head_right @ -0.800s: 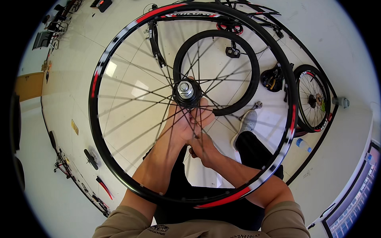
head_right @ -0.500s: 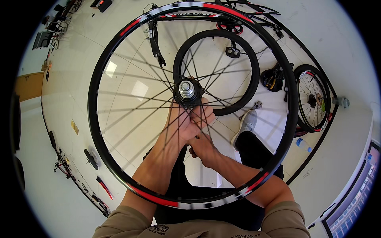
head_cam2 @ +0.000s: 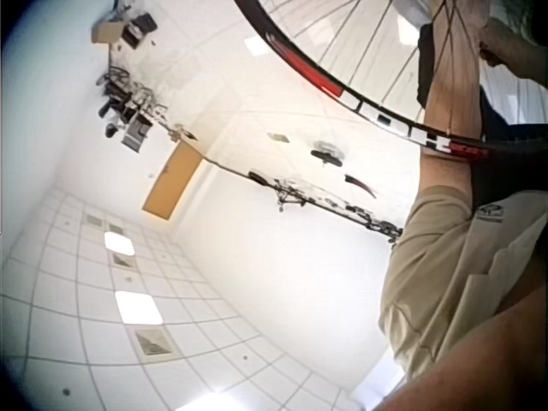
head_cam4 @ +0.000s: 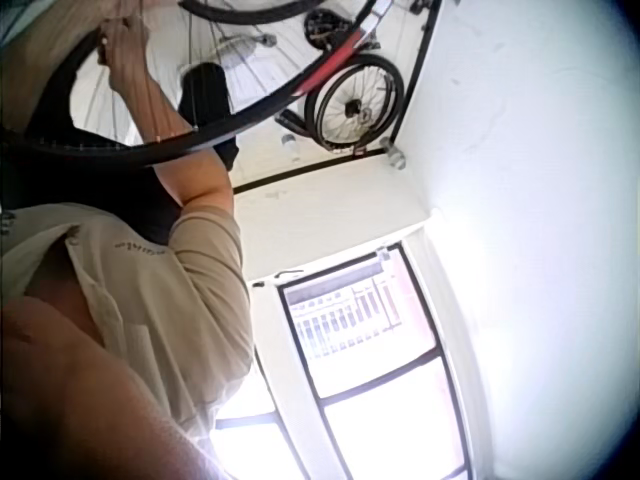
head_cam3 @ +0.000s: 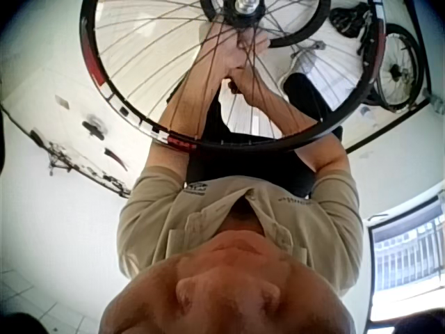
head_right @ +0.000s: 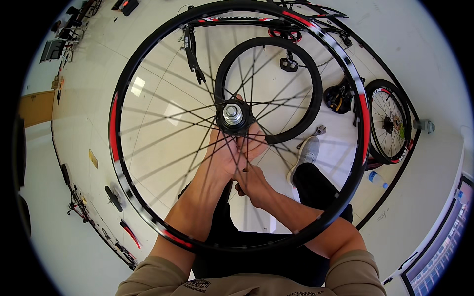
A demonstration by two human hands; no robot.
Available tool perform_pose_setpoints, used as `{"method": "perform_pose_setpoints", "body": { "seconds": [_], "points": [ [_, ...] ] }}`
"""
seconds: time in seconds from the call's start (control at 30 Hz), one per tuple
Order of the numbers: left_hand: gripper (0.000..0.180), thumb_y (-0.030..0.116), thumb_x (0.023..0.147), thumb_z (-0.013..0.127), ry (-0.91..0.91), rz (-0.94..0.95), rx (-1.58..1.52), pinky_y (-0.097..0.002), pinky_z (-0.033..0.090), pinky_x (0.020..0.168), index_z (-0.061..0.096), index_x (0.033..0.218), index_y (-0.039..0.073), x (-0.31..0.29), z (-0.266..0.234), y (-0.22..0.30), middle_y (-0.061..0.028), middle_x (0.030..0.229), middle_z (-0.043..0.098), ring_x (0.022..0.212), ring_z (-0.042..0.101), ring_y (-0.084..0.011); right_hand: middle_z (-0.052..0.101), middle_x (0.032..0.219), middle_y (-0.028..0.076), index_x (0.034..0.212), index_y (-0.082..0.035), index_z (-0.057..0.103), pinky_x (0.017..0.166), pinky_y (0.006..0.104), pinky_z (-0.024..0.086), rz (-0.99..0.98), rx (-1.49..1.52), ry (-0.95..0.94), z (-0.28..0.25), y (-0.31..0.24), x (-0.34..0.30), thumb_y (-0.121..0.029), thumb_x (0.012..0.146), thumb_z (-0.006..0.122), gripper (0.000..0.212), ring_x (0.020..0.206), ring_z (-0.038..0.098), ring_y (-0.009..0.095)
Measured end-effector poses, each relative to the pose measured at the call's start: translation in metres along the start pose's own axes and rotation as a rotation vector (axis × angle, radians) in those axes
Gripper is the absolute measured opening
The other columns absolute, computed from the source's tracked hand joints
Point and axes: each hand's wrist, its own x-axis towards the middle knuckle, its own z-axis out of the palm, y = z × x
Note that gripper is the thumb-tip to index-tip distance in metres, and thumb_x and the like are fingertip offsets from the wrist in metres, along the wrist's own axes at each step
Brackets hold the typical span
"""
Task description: The person holds a bicycle wheel and uses a spoke wrench to tighten the spokes. They then use a yellow tool to adjust the rim and continue tightening the spokes.
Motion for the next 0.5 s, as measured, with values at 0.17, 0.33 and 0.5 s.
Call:
{"method": "perform_pose_setpoints", "body": {
  "seconds": [0.17, 0.33, 0.5],
  "points": [
    [0.041, 0.032, 0.100, 0.049, 0.013, 0.052, -0.056, -0.0261, 0.028, 0.045, 0.041, 0.063, 0.015, 0.001, -0.021, -0.006, 0.0020, 0.052, 0.029, 0.045, 0.026, -0.0105, 0.054, 0.073, 0.004, 0.087, -0.009, 0.055, 0.050, 0.0292, 0.039, 0.068, -0.105, 0.065, 0.016, -0.012, -0.010, -0.020, 0.094, 0.055, 0.013, 0.061, 0.050, 0.014],
    [0.046, 0.037, 0.101, 0.049, -0.117, -0.022, -0.081, -0.0267, 0.028, 0.044, 0.040, 0.061, 0.015, 0.004, -0.016, -0.001, 0.0012, 0.051, 0.032, 0.044, 0.027, -0.0094, 0.054, 0.074, 0.006, 0.091, 0.001, 0.055, 0.048, 0.0299, 0.039, 0.054, -0.025, 0.050, 0.008, -0.006, -0.002, -0.009, 0.088, 0.062, 0.012, 0.057, 0.051, 0.014],
    [0.044, 0.039, 0.103, 0.046, 0.050, 0.039, -0.029, -0.0265, 0.026, 0.043, 0.044, 0.066, 0.015, 0.002, -0.007, -0.005, 0.0033, 0.050, 0.030, 0.042, 0.026, -0.0097, 0.055, 0.074, 0.005, 0.089, -0.003, 0.055, 0.049, 0.0292, 0.040, 0.063, -0.089, 0.082, 0.010, -0.008, -0.004, -0.014, 0.089, 0.061, 0.013, 0.058, 0.051, 0.014]
  ]
}}
